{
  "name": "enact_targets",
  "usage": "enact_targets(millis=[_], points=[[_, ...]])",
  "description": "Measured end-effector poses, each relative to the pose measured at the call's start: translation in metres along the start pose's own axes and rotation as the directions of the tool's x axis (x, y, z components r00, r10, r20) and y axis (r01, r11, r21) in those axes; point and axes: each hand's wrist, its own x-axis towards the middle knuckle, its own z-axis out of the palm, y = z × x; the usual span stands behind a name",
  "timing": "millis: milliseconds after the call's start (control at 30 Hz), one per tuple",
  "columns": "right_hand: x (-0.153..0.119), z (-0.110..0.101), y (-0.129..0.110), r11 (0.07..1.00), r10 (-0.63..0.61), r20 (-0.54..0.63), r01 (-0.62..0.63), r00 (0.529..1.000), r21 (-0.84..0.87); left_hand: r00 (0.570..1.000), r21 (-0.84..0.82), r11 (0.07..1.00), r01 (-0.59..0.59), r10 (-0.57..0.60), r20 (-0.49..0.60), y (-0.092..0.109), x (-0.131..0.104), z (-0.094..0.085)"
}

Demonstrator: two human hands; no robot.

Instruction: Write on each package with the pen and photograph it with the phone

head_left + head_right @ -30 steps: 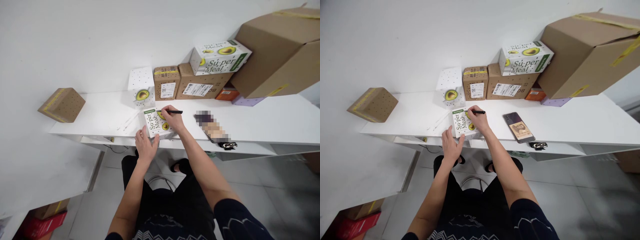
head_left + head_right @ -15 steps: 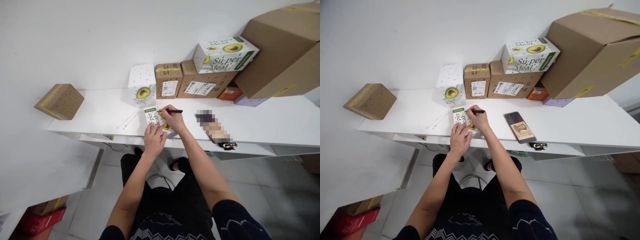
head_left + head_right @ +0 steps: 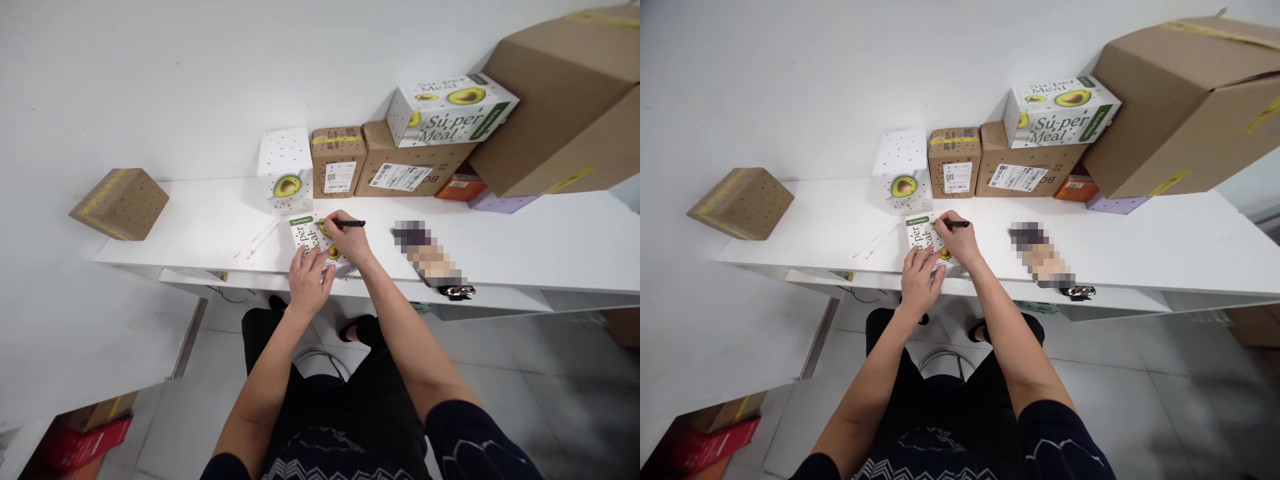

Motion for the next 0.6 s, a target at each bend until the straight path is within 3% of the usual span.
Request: enact_targets(millis=[400, 600], points=[[-0.001, 0.001, 0.002, 1.0, -0.013, -0.006, 0.013, 1.0, 0.014, 1.0, 0.01, 1.0, -0.007, 0.007, -0.012, -0.001, 0.001, -0.001], [0.002, -0.009, 0.009, 0.971, 0.025, -0.267, 0.039, 0.963, 0.235, 1.0, 0.016, 1.0, -0.006, 0.006, -0.01, -0.002, 0.0, -0.002]])
